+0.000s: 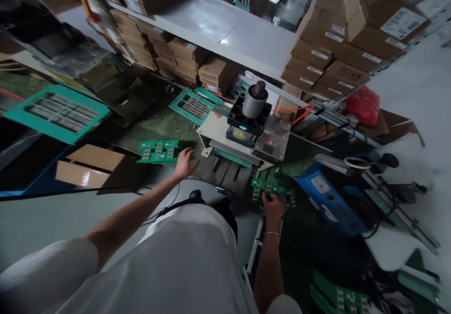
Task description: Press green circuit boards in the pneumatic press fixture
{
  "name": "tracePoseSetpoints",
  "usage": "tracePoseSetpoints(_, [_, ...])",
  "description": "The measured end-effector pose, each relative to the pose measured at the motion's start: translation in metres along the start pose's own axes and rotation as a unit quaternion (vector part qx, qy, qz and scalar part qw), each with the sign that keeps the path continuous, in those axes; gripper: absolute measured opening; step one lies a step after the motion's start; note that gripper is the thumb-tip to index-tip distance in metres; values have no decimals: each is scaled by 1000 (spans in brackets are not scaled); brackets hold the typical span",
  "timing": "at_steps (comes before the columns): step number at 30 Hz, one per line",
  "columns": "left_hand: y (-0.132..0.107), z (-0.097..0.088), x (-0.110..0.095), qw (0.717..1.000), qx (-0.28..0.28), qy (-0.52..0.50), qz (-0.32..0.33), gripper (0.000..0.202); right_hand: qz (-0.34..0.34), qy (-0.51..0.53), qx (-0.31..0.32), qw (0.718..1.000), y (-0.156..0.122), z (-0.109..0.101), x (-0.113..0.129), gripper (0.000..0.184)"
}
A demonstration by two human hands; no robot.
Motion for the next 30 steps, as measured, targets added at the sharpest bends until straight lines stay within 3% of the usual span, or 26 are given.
tracePoseSetpoints(7, [16,11,-34,990,74,-8,123,35,-7,34,-7,999,-13,-1,41,55])
tracePoseSetpoints(13, [23,21,-52,972,137,7,189,39,0,25,-20,999,-22,-11,57,50])
tracePoseSetpoints(22, [19,51,-85,917,268,55,292,54,-17,39,21,999,-24,-18,52,48])
tracePoseSetpoints(27, [0,71,-83,898,297,54,320,73,-25,38,37,998,-18,-22,43,46])
tracePoseSetpoints(30, [-14,76,-80,892,296,23,340,71,-30,40,35,998,-13,-22,38,49])
Point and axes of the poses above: each hand's wrist, its own y-axis towards the middle knuckle, its own z-axis out of the palm, x = y × z, the point moved 2 cm from there along y, towards the middle knuckle, and after that the axes turned 2 degrees about -x, right-handed, at the moved point
